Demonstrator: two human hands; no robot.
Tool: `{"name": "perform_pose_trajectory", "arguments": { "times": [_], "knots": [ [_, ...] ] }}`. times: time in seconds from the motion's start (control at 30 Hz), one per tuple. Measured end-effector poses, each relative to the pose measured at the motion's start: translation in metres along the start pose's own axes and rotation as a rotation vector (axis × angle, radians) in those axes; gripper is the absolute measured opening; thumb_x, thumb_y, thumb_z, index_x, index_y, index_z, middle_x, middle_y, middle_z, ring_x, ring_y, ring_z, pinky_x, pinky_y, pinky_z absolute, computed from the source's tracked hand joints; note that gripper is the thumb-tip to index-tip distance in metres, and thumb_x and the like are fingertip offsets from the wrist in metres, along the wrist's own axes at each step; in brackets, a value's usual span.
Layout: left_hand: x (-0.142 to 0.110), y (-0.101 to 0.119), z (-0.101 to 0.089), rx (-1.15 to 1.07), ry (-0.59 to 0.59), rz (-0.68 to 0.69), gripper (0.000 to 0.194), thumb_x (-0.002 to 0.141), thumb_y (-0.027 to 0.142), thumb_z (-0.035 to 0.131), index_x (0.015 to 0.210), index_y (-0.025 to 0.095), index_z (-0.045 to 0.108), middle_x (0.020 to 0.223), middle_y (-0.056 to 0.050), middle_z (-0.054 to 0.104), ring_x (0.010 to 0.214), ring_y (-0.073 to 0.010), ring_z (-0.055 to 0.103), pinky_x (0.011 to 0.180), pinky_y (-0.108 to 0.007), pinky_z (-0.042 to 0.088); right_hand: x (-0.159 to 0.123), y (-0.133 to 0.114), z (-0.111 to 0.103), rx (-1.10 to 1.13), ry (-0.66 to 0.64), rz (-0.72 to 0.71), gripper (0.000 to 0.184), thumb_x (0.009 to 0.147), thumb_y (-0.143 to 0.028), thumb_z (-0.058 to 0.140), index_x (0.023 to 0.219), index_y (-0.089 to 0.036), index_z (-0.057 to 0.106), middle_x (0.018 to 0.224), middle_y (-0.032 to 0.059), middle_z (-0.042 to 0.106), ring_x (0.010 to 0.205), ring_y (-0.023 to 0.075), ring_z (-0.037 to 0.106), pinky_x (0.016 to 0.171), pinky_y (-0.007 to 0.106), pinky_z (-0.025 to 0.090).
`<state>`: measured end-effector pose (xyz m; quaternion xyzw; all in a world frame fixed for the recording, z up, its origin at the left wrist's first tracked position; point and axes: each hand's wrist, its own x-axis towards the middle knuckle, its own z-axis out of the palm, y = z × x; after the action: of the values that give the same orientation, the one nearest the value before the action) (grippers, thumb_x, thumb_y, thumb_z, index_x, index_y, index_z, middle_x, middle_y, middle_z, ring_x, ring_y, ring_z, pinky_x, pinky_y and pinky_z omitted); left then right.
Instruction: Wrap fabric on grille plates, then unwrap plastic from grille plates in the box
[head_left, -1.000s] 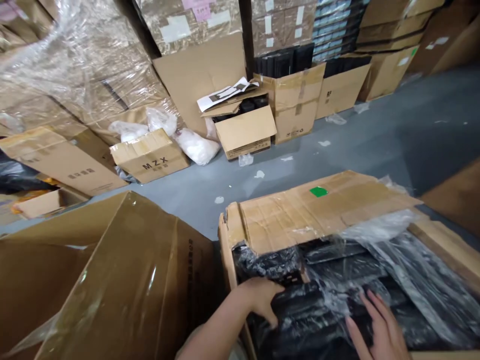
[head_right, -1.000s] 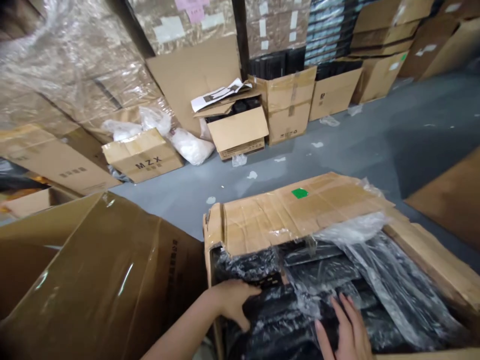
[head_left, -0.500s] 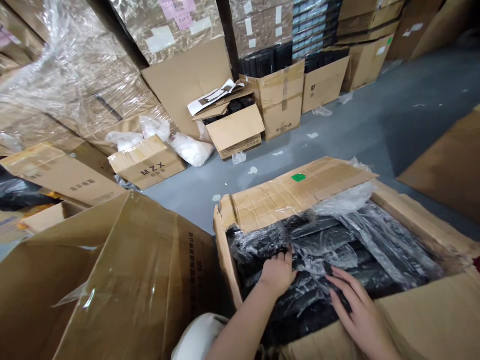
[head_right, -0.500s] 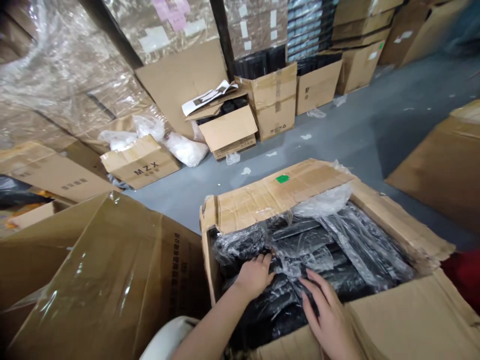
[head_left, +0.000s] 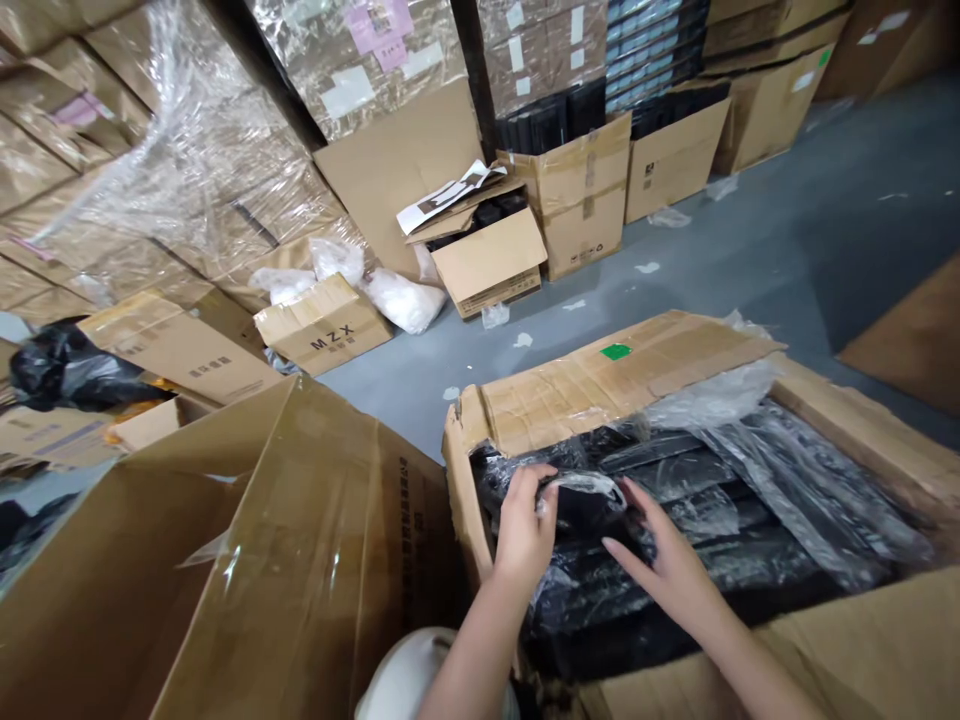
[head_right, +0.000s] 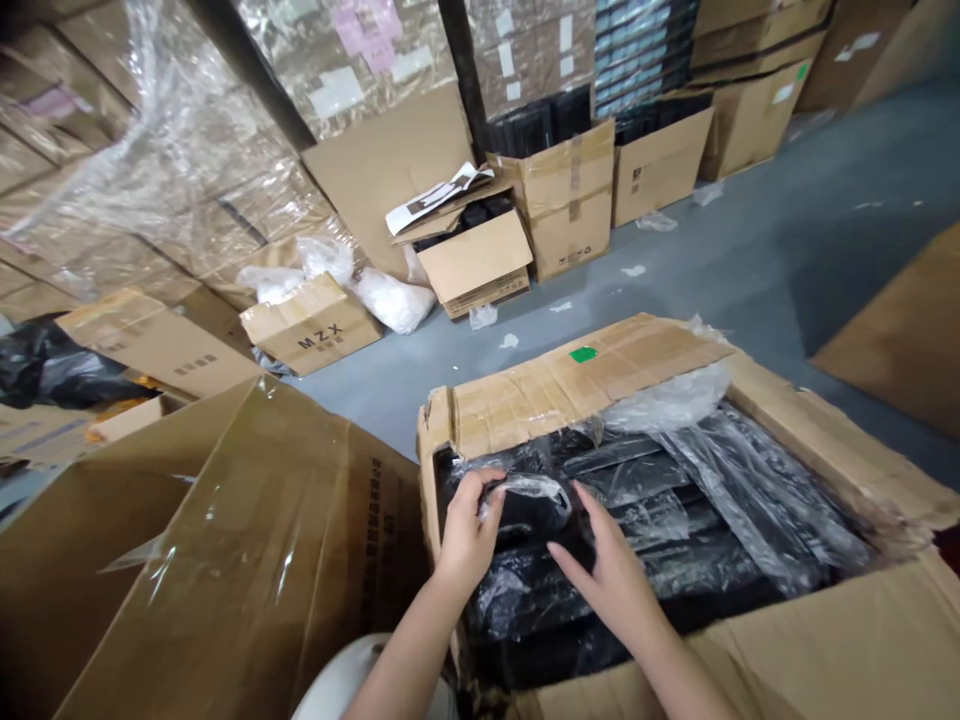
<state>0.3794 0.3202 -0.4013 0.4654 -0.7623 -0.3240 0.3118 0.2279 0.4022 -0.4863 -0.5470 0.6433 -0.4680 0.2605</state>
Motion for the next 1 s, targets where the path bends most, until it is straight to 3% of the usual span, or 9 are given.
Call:
{"name": "perform_pose_trajectory", "arguments": {
  "times": [0.17, 0.27, 0.37, 0.47, 0.57, 0.7, 0.83, 0.93, 1.0],
  "knots": [
    [0.006, 0.003, -0.002, -0.068, 0.033, 0.019, 0.015, 0.080, 0.024, 0.045, 0.073, 0.017, 0.056, 0.086, -0.005, 0.058, 0.084, -0.0149, 0.054, 0.078, -0.029, 0.041, 0.038, -0.011, 0.019, 0.070, -0.107, 0.086, 0.035, 0.076, -0.036, 0.048, 0.106, -0.020, 0.055, 0.092, 0.0078, 0.066, 0.088, 0.0243, 0.060, 0.077, 0.036, 0.046],
    [0.007, 0.004, -0.009, -0.175, 0.043, -0.007, 0.018, 0.079, 0.028, 0.046, 0.092, 0.019, 0.055, 0.109, -0.008, 0.053, 0.103, -0.0173, 0.049, 0.086, -0.031, 0.038, 0.044, -0.012, 0.020, 0.159, 0.074, 0.218, 0.024, 0.071, -0.036, 0.054, 0.085, -0.019, 0.063, 0.081, 0.0092, 0.068, 0.086, 0.0275, 0.060, 0.078, 0.039, 0.045],
    [0.006, -0.003, -0.019, -0.251, 0.035, -0.141, 0.052, 0.072, 0.034, 0.056, 0.119, 0.021, 0.037, 0.125, -0.011, 0.041, 0.114, -0.0203, 0.041, 0.089, -0.033, 0.036, 0.042, -0.016, 0.018, 0.495, 0.373, 0.436, 0.031, 0.065, -0.037, 0.062, 0.088, -0.017, 0.062, 0.089, 0.0081, 0.067, 0.089, 0.0268, 0.059, 0.079, 0.040, 0.045],
    [0.004, -0.019, -0.023, -0.171, 0.032, -0.369, 0.071, 0.061, 0.036, 0.065, 0.122, 0.015, 0.035, 0.119, -0.015, 0.046, 0.107, -0.0238, 0.046, 0.085, -0.034, 0.039, 0.038, -0.029, 0.018, 0.951, 0.473, 0.575, 0.040, 0.062, -0.032, 0.067, 0.099, -0.020, 0.057, 0.091, 0.0026, 0.067, 0.084, 0.0227, 0.061, 0.073, 0.038, 0.049],
    [0.006, -0.030, -0.023, -0.144, 0.011, -0.499, 0.055, 0.062, 0.034, 0.064, 0.109, 0.011, 0.047, 0.099, -0.013, 0.057, 0.085, -0.0212, 0.056, 0.070, -0.030, 0.043, 0.035, -0.040, 0.022, 1.195, 0.481, 0.677, 0.039, 0.060, -0.026, 0.069, 0.097, -0.024, 0.058, 0.086, -0.0024, 0.067, 0.080, 0.0183, 0.062, 0.068, 0.033, 0.052],
    [0.010, -0.029, -0.024, -0.035, 0.066, -0.381, 0.017, 0.071, 0.030, 0.052, 0.073, 0.014, 0.058, 0.067, -0.003, 0.060, 0.064, -0.0147, 0.055, 0.059, -0.024, 0.039, 0.034, -0.039, 0.026, 1.325, 0.423, 0.782, 0.029, 0.058, -0.019, 0.070, 0.086, -0.022, 0.061, 0.077, -0.0040, 0.067, 0.076, 0.0141, 0.062, 0.065, 0.024, 0.053],
    [0.010, -0.021, -0.029, -0.018, 0.047, -0.283, 0.019, 0.073, 0.029, 0.049, 0.066, 0.015, 0.058, 0.058, 0.000, 0.056, 0.056, -0.0120, 0.050, 0.054, -0.022, 0.037, 0.037, -0.019, 0.015, 1.346, 0.440, 0.741, 0.021, 0.059, -0.017, 0.067, 0.079, -0.022, 0.061, 0.072, -0.0056, 0.067, 0.073, 0.0116, 0.062, 0.065, 0.021, 0.052],
    [0.010, -0.017, -0.034, 0.015, 0.007, -0.204, 0.019, 0.075, 0.028, 0.046, 0.068, 0.016, 0.059, 0.061, -0.001, 0.057, 0.058, -0.0125, 0.051, 0.056, -0.021, 0.038, 0.041, -0.005, 0.000, 1.323, 0.503, 0.765, 0.019, 0.059, -0.020, 0.065, 0.078, -0.024, 0.061, 0.072, -0.0078, 0.067, 0.069, 0.0113, 0.062, 0.062, 0.023, 0.052],
    [0.009, -0.015, -0.036, 0.094, 0.046, -0.160, 0.018, 0.076, 0.027, 0.046, 0.070, 0.017, 0.059, 0.066, -0.002, 0.059, 0.063, -0.0138, 0.053, 0.060, -0.023, 0.038, 0.042, -0.001, -0.008, 1.259, 0.496, 0.799, 0.023, 0.057, -0.019, 0.067, 0.077, -0.025, 0.061, 0.072, -0.0082, 0.067, 0.064, 0.0117, 0.062, 0.058, 0.024, 0.052]
  ]
}}
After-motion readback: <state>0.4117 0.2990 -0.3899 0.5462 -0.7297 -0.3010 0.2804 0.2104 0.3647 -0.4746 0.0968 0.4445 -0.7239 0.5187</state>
